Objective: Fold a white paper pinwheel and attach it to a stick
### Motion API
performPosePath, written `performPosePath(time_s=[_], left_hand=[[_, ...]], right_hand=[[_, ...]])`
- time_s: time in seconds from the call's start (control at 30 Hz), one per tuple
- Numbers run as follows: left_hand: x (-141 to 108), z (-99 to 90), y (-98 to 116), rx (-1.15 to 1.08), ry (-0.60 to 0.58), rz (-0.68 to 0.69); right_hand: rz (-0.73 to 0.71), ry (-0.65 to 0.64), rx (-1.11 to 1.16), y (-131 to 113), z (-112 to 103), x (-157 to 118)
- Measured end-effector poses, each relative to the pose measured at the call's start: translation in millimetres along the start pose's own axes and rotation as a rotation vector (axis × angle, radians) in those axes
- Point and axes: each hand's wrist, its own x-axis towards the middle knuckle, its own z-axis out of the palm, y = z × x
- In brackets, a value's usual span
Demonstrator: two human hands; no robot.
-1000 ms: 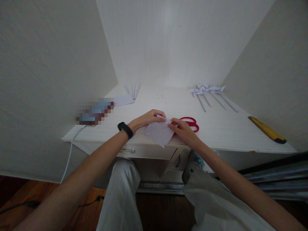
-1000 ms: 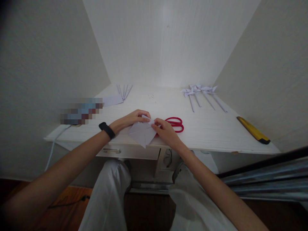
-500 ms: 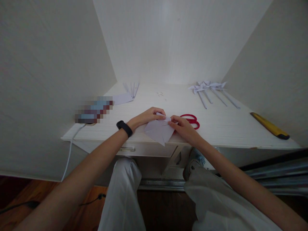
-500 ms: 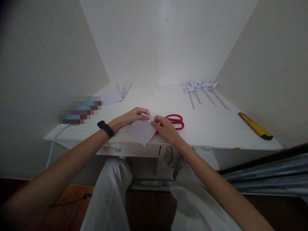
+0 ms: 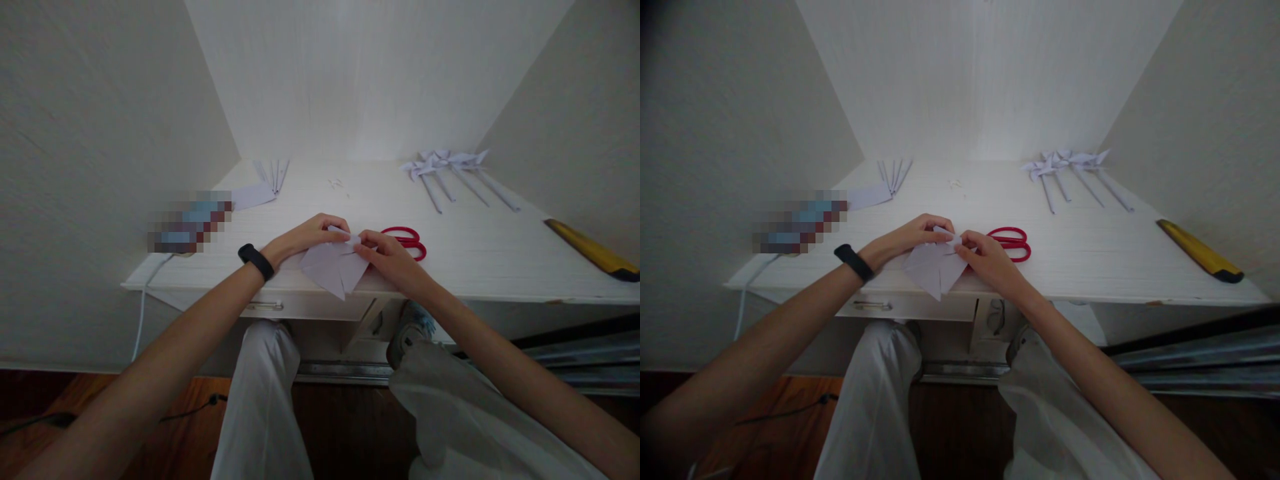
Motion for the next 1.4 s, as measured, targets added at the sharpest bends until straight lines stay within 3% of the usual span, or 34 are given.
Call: performPosePath(time_s=[0.97, 1.4], left_hand=[[0.0, -1.1, -1.1, -0.104, 0.004, -0.088], [0.1, -1.5, -2.9, -0.061, 0.02, -0.073]], right_hand=[[0.03, 0.147, -0.135, -2.7, 0.2, 2.0], [0.013, 0.152, -0.157, 1.2, 2.1, 4.1]])
